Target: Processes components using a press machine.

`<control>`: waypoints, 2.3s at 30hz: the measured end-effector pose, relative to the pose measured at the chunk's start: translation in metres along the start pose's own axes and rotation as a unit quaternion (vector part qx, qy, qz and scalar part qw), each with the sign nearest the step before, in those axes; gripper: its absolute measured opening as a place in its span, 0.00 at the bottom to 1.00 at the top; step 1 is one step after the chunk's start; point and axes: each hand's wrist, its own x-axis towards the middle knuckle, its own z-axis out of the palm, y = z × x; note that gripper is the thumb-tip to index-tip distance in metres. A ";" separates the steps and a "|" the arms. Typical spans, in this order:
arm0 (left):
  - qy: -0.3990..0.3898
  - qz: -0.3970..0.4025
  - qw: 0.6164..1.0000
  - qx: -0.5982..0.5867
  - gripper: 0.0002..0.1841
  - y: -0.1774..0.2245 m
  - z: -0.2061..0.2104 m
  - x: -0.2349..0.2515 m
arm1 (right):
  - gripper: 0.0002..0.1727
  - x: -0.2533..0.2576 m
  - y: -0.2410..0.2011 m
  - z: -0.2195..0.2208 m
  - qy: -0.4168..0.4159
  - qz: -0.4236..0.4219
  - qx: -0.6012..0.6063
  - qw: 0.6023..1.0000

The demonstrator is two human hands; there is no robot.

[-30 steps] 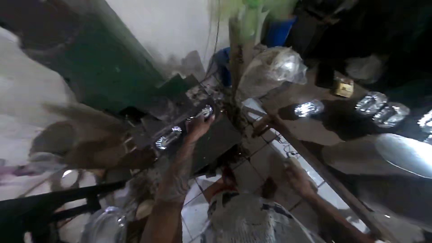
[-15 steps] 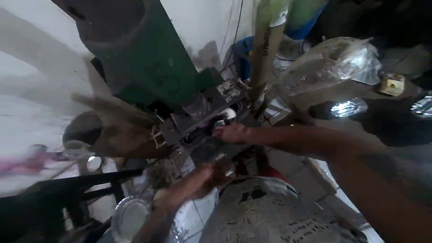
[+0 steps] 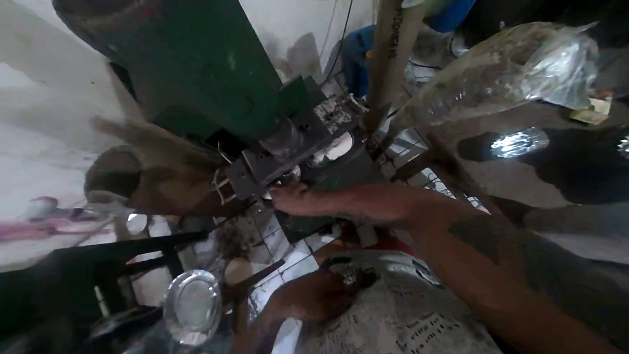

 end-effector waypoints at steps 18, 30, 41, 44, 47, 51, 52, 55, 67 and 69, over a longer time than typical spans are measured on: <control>0.248 -0.107 0.963 0.023 0.26 -0.020 -0.027 0.131 | 0.32 -0.191 0.276 -0.064 0.133 0.091 0.259 0.952; 0.032 0.007 0.907 0.420 0.19 0.176 -0.041 0.500 | 0.50 -0.394 0.147 0.478 0.054 0.471 0.451 0.756; -0.090 -0.038 0.877 0.470 0.18 0.155 -0.055 0.575 | 0.41 -0.397 0.168 0.513 -0.042 0.456 0.571 0.682; -0.046 -0.027 0.880 0.472 0.20 0.162 -0.071 0.576 | 0.48 -0.399 0.161 0.477 0.038 0.491 0.543 0.681; -0.019 -0.036 0.874 0.484 0.22 0.165 -0.084 0.577 | 0.29 -0.427 0.133 0.395 0.245 0.467 0.605 0.596; -0.057 -0.036 0.854 0.517 0.26 0.160 -0.085 0.588 | 0.24 -0.491 0.104 0.275 0.560 0.530 0.192 0.608; -0.053 -0.034 0.853 0.518 0.28 0.163 -0.083 0.586 | 0.28 -0.512 0.115 0.267 0.545 0.560 0.109 0.614; 0.027 0.027 0.871 0.489 0.33 0.208 -0.048 0.548 | 0.35 -0.546 0.152 0.279 0.375 0.616 0.149 0.677; -0.274 0.149 0.832 0.458 0.15 0.318 0.121 0.493 | 0.26 -0.584 0.162 0.303 0.492 0.456 0.334 0.663; -0.370 0.125 0.842 0.371 0.14 0.326 0.106 0.502 | 0.25 -0.584 0.161 0.306 0.502 0.454 0.336 0.655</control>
